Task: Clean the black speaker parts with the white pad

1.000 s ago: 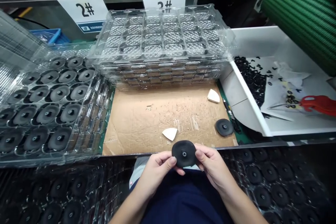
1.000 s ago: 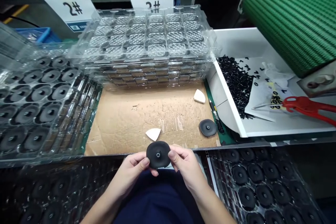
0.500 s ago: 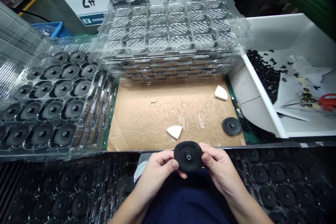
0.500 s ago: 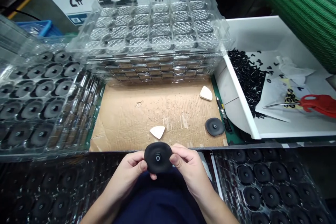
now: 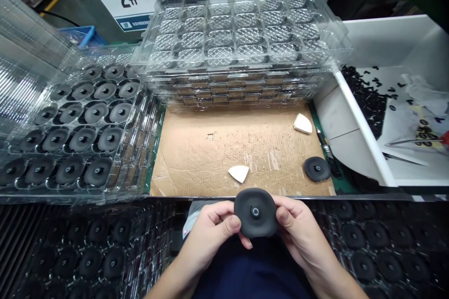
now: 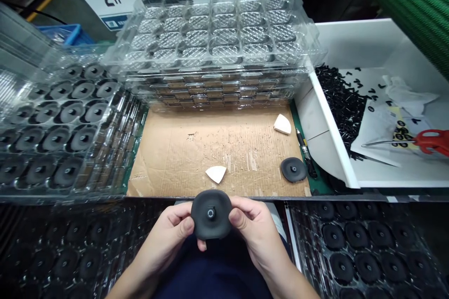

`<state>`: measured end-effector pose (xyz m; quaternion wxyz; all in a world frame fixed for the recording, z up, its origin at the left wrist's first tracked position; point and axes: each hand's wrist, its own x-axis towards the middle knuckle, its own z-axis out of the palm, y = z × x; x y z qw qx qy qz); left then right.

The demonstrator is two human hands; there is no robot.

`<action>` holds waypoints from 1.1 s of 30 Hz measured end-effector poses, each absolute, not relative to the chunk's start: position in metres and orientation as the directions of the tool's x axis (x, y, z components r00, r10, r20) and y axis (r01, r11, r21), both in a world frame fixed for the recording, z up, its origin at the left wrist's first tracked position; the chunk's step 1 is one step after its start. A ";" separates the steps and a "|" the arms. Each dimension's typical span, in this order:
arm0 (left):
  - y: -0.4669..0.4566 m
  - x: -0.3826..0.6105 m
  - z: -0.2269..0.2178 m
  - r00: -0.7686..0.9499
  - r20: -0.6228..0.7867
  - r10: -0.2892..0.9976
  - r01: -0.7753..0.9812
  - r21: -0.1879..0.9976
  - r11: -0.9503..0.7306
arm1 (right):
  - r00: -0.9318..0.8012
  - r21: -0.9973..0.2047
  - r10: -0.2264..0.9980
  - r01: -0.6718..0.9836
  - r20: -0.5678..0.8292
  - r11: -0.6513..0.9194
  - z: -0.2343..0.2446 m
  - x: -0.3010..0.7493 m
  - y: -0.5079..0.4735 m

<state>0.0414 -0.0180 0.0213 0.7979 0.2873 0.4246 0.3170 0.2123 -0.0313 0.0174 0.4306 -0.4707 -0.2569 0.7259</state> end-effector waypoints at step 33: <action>-0.022 0.039 -0.001 0.318 -0.554 0.770 -0.004 0.811 0.585 | 0.582 -0.632 0.810 0.601 -0.073 -0.489 -0.044 0.311 -0.023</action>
